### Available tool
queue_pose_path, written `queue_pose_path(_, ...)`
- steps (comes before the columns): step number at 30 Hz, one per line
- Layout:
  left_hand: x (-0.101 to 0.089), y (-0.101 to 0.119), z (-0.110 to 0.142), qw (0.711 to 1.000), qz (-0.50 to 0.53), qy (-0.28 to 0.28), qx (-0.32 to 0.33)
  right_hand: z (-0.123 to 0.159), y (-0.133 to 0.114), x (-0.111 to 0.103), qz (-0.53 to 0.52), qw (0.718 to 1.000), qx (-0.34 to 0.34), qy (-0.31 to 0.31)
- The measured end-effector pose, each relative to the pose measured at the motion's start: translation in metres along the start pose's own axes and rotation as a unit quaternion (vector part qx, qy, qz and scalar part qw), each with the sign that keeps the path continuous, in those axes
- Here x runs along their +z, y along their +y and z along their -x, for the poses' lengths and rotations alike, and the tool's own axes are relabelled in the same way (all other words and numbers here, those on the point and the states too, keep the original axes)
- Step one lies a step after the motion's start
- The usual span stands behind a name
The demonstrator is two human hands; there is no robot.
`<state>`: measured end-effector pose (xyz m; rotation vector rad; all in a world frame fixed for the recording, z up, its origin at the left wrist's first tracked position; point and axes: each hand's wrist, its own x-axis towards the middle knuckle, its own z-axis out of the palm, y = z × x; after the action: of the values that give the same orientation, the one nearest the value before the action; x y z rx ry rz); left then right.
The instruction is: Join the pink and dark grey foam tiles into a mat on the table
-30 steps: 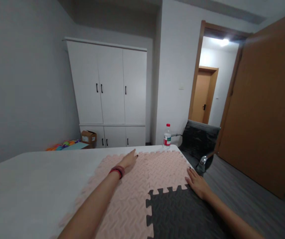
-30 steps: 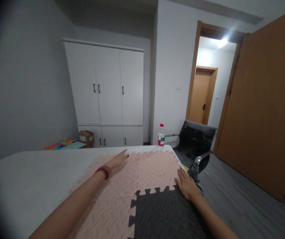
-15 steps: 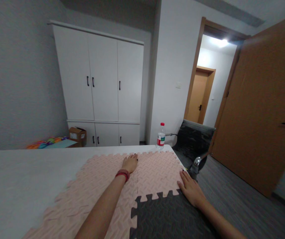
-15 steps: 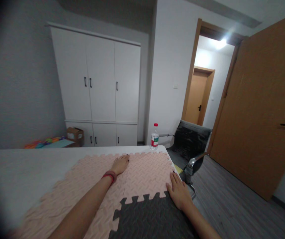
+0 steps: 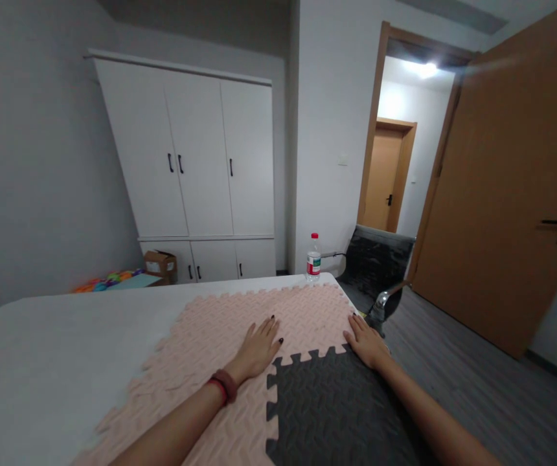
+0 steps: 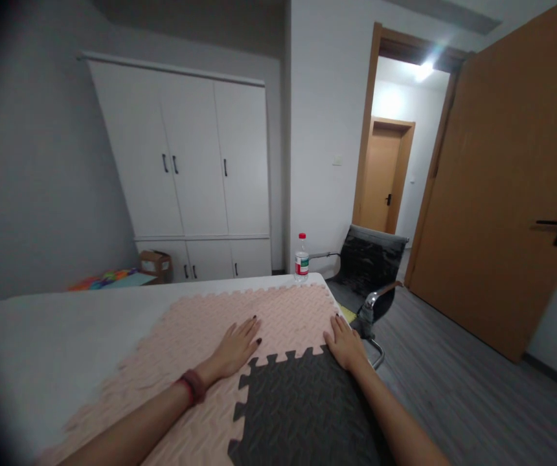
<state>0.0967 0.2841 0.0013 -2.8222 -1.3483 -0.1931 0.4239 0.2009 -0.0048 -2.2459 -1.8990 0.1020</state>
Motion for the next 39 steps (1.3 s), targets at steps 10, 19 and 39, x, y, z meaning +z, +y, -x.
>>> queue_pose_path(10, -0.041, -0.084, 0.082, 0.993, -0.022, 0.023, -0.116, 0.004, 0.001, -0.001, 0.005, 1.000, -0.004, -0.004)
queue_pose_path(19, -0.026, -0.111, 0.115, 0.985, -0.025, -0.016, -0.170, 0.004, 0.002, 0.002, 0.002, 1.000, -0.003, 0.007)
queue_pose_path(39, -0.099, 0.020, 0.154, 0.987, -0.080, 0.008, -0.140, 0.121, -0.109, -0.074, 0.005, 0.985, -0.174, 0.010)
